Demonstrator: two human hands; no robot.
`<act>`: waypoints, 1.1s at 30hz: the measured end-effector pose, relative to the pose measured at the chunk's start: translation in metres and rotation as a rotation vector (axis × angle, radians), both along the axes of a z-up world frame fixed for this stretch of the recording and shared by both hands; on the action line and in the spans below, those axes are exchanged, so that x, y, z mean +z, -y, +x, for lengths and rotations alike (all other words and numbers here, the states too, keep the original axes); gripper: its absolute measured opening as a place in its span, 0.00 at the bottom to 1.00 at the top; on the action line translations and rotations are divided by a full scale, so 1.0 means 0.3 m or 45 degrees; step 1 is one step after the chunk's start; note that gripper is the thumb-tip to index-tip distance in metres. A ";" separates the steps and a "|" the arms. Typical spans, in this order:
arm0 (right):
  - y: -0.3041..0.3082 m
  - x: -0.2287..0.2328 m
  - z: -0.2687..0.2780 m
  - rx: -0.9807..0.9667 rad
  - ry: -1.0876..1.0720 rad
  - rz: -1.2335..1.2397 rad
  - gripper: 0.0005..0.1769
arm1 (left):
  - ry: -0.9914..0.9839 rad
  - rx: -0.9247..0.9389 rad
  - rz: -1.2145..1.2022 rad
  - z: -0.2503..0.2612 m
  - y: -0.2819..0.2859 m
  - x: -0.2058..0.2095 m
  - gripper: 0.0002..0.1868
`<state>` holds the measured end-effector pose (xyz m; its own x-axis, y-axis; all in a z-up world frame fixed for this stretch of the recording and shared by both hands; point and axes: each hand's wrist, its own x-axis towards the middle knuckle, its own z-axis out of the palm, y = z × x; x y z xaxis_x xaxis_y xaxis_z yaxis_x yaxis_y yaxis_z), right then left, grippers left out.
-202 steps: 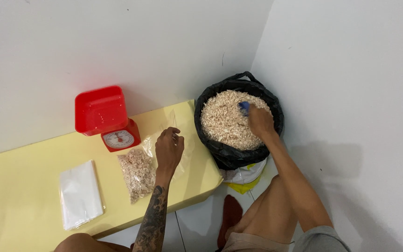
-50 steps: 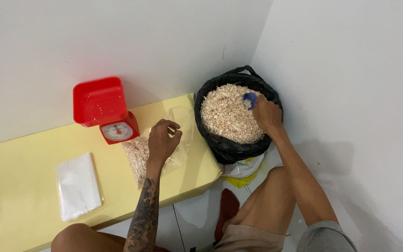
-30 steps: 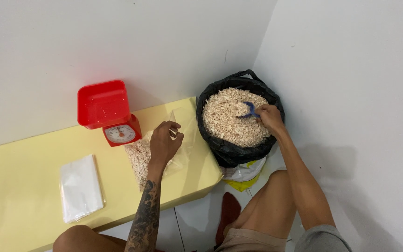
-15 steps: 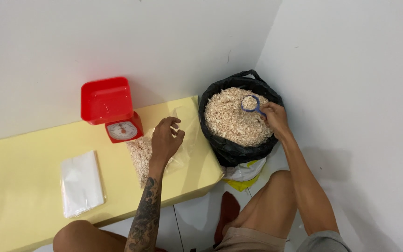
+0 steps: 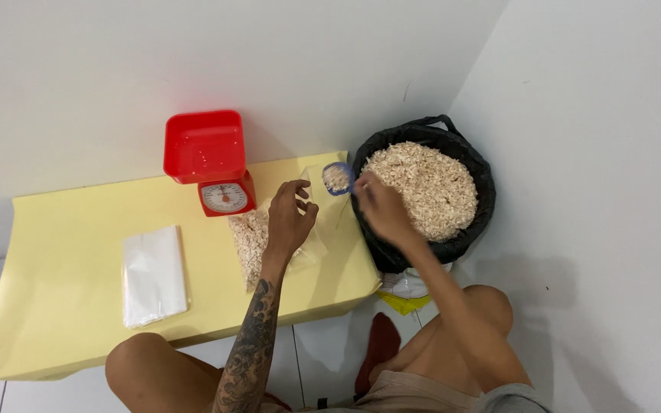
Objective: The person scoops wood shavings from a large bin into a clear plastic bag using a blue scoop, then sets the bag on a table next to a red scale.
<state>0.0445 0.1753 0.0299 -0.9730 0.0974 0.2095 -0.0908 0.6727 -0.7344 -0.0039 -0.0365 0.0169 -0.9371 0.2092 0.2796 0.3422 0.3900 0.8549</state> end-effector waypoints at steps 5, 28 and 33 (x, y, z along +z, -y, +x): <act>0.125 -0.077 -0.014 0.102 -0.041 0.698 0.12 | -0.097 0.051 0.009 -0.015 0.020 -0.016 0.23; -0.491 -0.152 0.049 -0.256 0.102 0.518 0.06 | -0.047 -0.001 -0.020 -0.012 -0.033 -0.033 0.25; -0.436 -0.244 0.003 -0.153 0.336 0.630 0.12 | -0.061 0.001 -0.062 -0.013 -0.039 -0.042 0.25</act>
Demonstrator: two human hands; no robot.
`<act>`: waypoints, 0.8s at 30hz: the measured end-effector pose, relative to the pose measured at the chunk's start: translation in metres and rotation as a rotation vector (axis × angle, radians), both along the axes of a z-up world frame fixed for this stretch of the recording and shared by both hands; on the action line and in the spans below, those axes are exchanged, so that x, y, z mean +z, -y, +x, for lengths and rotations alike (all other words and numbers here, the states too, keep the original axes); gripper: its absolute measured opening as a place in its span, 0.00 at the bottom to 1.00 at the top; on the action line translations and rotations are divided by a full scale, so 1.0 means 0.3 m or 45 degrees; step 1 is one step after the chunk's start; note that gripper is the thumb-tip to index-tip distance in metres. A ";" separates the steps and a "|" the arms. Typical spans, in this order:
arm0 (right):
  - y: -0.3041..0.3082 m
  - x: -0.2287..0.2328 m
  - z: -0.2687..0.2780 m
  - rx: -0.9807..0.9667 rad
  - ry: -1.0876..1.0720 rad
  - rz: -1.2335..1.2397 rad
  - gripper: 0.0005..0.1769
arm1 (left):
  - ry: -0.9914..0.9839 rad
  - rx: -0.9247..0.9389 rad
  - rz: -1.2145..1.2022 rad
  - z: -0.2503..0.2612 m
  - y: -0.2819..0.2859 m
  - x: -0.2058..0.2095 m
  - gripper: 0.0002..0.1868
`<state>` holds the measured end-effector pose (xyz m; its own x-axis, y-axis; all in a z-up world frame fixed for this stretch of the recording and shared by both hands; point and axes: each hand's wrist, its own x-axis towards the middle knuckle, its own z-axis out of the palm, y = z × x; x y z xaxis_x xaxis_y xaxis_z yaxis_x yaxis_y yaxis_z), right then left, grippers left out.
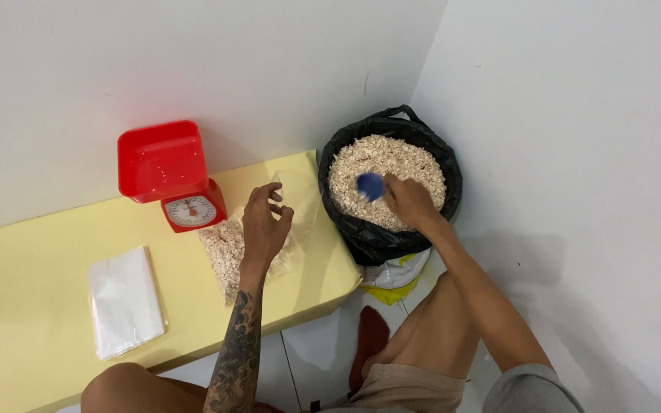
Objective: The person scoops wood shavings from a large bin into a clear plastic bag using a blue scoop, then sets the bag on a table next to a red scale.
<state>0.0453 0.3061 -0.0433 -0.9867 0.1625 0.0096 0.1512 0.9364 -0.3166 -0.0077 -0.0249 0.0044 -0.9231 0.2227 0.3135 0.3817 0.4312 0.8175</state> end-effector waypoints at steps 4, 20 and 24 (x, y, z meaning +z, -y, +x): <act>-0.085 0.090 -0.004 -0.137 -0.049 0.250 0.14 | 0.013 0.004 0.006 0.001 0.008 0.005 0.25; -0.202 -0.093 -0.077 -0.316 -0.095 -0.482 0.14 | 0.034 -0.028 0.000 -0.012 -0.006 0.002 0.26; -0.242 -0.086 -0.058 -0.542 -0.217 -0.970 0.11 | 0.061 -0.028 0.015 -0.004 -0.007 0.016 0.26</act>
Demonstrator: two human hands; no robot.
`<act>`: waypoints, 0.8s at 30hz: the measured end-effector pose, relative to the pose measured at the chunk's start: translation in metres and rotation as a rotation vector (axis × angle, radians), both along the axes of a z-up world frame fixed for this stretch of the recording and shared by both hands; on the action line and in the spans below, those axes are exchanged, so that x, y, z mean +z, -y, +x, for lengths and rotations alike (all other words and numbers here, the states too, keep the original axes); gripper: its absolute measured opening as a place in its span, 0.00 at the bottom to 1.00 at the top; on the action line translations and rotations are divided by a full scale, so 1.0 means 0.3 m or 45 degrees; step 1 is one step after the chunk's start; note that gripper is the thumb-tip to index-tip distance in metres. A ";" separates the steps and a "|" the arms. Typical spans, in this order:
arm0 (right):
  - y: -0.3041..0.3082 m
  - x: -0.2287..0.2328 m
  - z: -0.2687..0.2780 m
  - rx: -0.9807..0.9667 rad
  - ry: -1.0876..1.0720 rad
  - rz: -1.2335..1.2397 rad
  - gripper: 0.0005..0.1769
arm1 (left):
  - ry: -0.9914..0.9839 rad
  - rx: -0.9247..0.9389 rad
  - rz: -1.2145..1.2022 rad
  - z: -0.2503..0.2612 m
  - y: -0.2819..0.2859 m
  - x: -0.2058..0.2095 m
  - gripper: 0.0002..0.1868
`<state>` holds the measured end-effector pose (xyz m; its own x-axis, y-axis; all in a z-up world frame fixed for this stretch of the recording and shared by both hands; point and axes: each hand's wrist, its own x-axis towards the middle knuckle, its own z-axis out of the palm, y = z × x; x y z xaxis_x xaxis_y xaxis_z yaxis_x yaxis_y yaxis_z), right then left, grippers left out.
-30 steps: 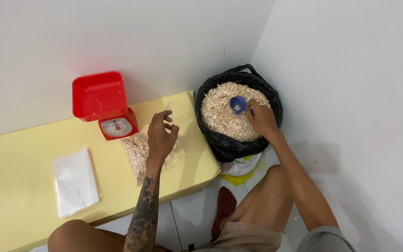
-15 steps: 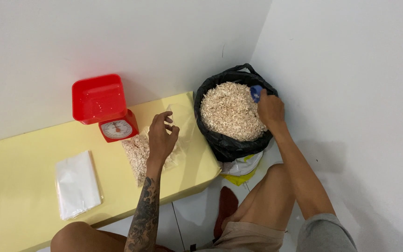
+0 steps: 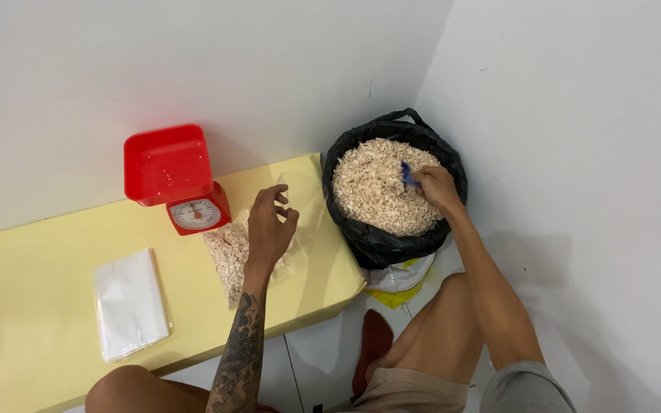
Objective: The person scoops wood shavings from a large bin into a clear plastic bag using a blue scoop, then sets the bag on a table next to a red scale.
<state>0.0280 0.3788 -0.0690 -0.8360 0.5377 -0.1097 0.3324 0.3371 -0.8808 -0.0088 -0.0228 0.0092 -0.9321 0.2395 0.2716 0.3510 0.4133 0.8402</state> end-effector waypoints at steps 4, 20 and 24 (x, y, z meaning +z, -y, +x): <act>0.065 0.145 0.064 -0.051 -0.010 -0.204 0.12 | -0.008 -0.010 -0.017 0.008 0.001 0.017 0.26; 0.131 0.233 0.117 0.020 -0.180 -0.250 0.09 | 0.008 -0.008 -0.023 0.000 0.007 0.000 0.26; 0.257 0.316 0.114 0.098 -0.195 -0.278 0.09 | -0.012 -0.002 -0.022 -0.010 0.005 -0.016 0.26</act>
